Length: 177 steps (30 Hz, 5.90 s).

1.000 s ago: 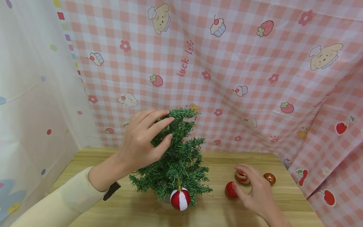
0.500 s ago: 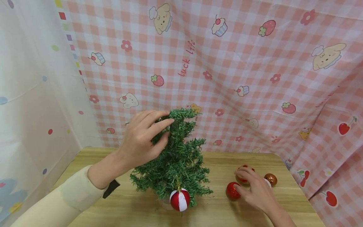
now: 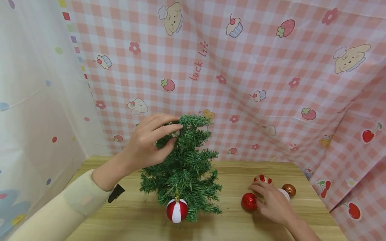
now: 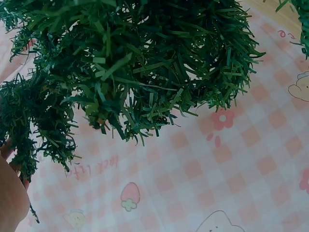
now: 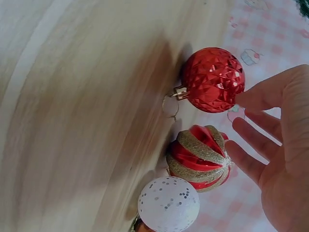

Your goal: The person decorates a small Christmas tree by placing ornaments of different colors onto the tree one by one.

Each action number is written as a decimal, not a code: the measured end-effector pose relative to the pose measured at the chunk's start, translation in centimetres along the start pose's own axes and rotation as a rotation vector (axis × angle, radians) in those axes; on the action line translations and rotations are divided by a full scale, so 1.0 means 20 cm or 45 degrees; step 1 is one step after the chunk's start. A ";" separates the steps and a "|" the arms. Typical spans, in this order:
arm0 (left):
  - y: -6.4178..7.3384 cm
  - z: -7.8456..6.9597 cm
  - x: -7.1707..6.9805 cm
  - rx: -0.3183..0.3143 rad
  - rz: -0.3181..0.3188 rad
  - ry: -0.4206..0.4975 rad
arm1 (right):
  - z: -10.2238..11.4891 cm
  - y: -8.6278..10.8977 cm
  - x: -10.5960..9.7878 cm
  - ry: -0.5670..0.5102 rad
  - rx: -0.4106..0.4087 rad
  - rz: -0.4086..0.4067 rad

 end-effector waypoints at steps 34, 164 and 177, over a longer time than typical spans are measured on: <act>0.00 0.03 -0.01 0.017 -0.004 0.107 | -0.03 0.02 0.03 0.079 0.152 0.232; 0.29 -0.50 0.27 -0.143 -0.345 0.114 | 0.75 -0.25 -0.48 -0.741 -0.442 -0.704; 0.30 -0.50 0.30 -0.172 -0.299 0.113 | 0.80 -0.27 -0.44 -0.685 -0.453 -0.729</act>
Point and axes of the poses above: each hand's wrist, its own y-axis away from the middle knuckle, its own x-axis out of the palm, z = x × y, the point moved 2 cm from there along -y, towards the middle knuckle, and after that the axes turned 7 degrees about y, right-handed, at the moved point
